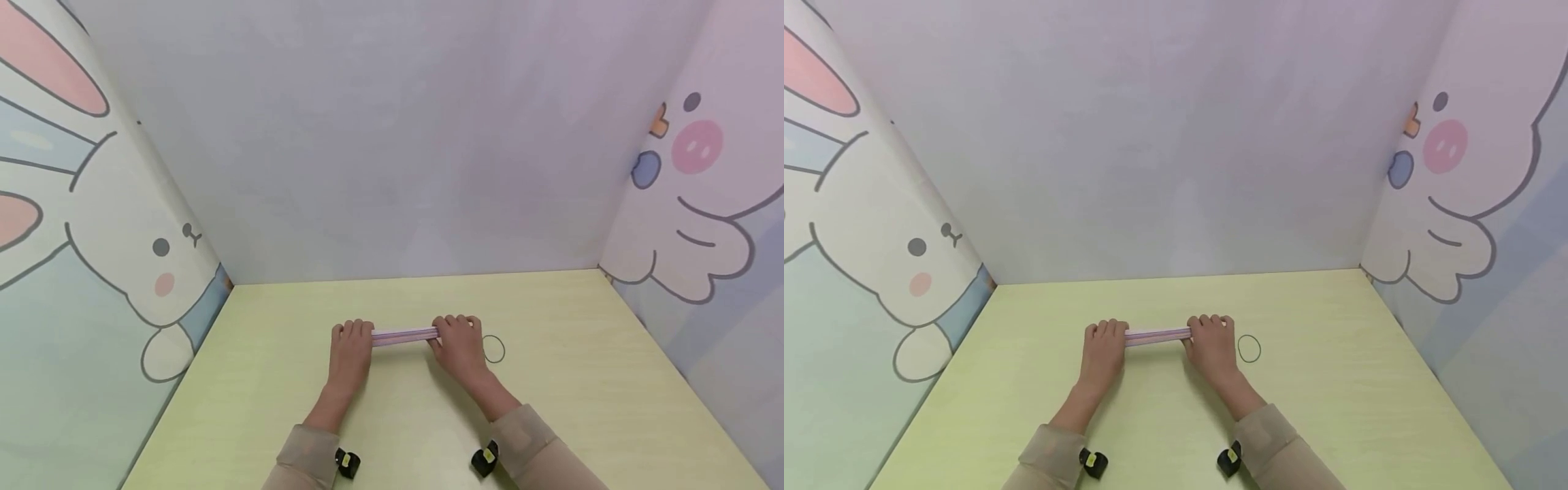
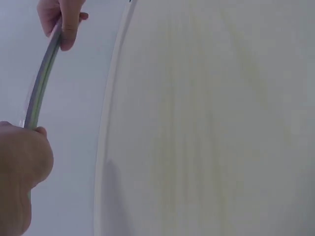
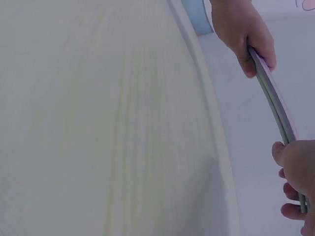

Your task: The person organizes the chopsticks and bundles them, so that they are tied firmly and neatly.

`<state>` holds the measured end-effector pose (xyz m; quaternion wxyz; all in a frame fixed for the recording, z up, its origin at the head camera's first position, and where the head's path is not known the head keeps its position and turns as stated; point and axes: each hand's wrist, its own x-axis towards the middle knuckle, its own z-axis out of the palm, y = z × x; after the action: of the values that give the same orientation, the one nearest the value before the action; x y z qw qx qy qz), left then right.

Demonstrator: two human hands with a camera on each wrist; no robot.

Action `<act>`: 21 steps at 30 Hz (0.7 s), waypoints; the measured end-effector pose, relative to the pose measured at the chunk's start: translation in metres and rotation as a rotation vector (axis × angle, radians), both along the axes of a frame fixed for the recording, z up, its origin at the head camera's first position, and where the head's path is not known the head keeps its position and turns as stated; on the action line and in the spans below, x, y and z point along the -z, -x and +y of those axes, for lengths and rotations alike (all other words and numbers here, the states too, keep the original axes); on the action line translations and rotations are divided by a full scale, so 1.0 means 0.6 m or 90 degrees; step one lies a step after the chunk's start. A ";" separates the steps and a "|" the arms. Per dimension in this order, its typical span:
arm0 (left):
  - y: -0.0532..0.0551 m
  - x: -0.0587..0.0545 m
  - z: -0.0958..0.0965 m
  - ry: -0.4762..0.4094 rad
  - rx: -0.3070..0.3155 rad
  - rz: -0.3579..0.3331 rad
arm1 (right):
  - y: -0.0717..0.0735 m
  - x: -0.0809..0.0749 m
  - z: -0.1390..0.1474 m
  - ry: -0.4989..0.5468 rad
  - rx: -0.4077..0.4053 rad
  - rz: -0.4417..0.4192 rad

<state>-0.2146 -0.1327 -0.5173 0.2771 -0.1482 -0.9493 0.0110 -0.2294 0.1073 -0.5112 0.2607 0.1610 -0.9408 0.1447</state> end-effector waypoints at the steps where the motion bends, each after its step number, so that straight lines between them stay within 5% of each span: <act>1: 0.001 -0.002 -0.003 -0.013 -0.001 0.022 | 0.000 -0.003 0.001 0.014 0.014 0.017; 6: 0.010 -0.013 -0.013 -0.069 0.000 0.125 | -0.001 -0.015 0.005 0.104 0.009 0.080; 11: 0.019 -0.026 -0.024 -0.108 0.000 0.257 | -0.001 -0.019 0.007 0.186 -0.133 0.121; 15: 0.024 -0.035 -0.029 -0.134 0.005 0.324 | -0.002 -0.025 0.004 0.347 -0.240 0.107; 21: 0.026 -0.051 -0.014 -0.122 0.025 0.350 | -0.018 -0.057 -0.029 0.616 -0.189 0.062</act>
<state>-0.2301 -0.1413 -0.4869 0.5370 -0.1308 -0.8322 -0.0443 -0.2186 0.0897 -0.4769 0.3253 0.1606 -0.7200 0.5916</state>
